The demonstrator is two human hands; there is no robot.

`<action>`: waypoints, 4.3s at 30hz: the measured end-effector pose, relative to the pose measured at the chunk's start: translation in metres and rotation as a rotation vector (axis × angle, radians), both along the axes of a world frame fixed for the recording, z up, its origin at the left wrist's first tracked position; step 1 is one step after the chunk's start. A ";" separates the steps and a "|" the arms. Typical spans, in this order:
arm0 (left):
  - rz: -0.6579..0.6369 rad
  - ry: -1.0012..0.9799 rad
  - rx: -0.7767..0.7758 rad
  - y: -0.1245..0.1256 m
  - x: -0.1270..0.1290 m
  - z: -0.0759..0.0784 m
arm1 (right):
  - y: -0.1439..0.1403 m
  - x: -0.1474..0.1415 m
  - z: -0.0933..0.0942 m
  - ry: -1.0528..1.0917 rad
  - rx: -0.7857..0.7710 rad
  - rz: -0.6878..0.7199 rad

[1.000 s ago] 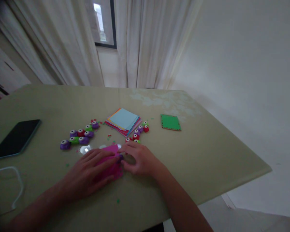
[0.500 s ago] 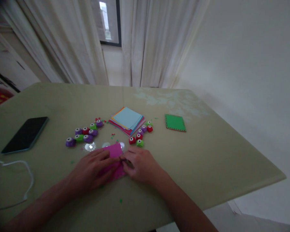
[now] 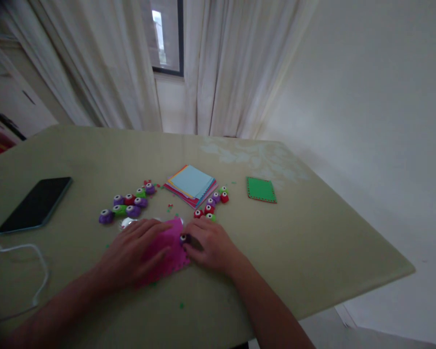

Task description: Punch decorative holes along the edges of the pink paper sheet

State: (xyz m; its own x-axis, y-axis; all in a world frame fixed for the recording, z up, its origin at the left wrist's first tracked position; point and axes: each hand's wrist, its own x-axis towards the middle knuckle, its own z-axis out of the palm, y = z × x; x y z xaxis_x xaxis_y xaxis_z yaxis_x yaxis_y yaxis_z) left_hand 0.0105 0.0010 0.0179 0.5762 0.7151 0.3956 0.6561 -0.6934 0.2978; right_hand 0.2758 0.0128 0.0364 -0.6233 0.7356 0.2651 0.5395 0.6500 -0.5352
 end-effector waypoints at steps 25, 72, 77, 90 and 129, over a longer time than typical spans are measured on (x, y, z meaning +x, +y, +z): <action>-0.116 0.114 -0.249 0.002 -0.001 -0.012 | 0.037 -0.090 0.019 -0.092 0.193 -0.069; -0.146 0.137 -0.301 0.004 -0.002 -0.004 | -0.019 0.001 -0.021 0.319 -0.248 -0.451; -0.154 0.115 -0.293 0.004 -0.001 -0.005 | -0.022 0.000 -0.019 0.306 -0.238 -0.439; -0.146 0.124 -0.267 0.003 -0.003 -0.012 | -0.022 0.000 -0.019 0.308 -0.220 -0.409; -0.190 0.175 -0.215 0.006 -0.006 -0.016 | -0.020 0.004 -0.014 0.298 -0.248 -0.260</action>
State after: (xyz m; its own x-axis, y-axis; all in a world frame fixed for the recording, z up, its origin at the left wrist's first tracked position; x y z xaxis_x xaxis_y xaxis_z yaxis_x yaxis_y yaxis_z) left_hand 0.0046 0.0068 0.0019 0.7533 0.6445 0.1310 0.5749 -0.7421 0.3446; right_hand 0.2794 -0.0077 0.0220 -0.3332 0.9211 0.2013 0.4667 0.3467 -0.8137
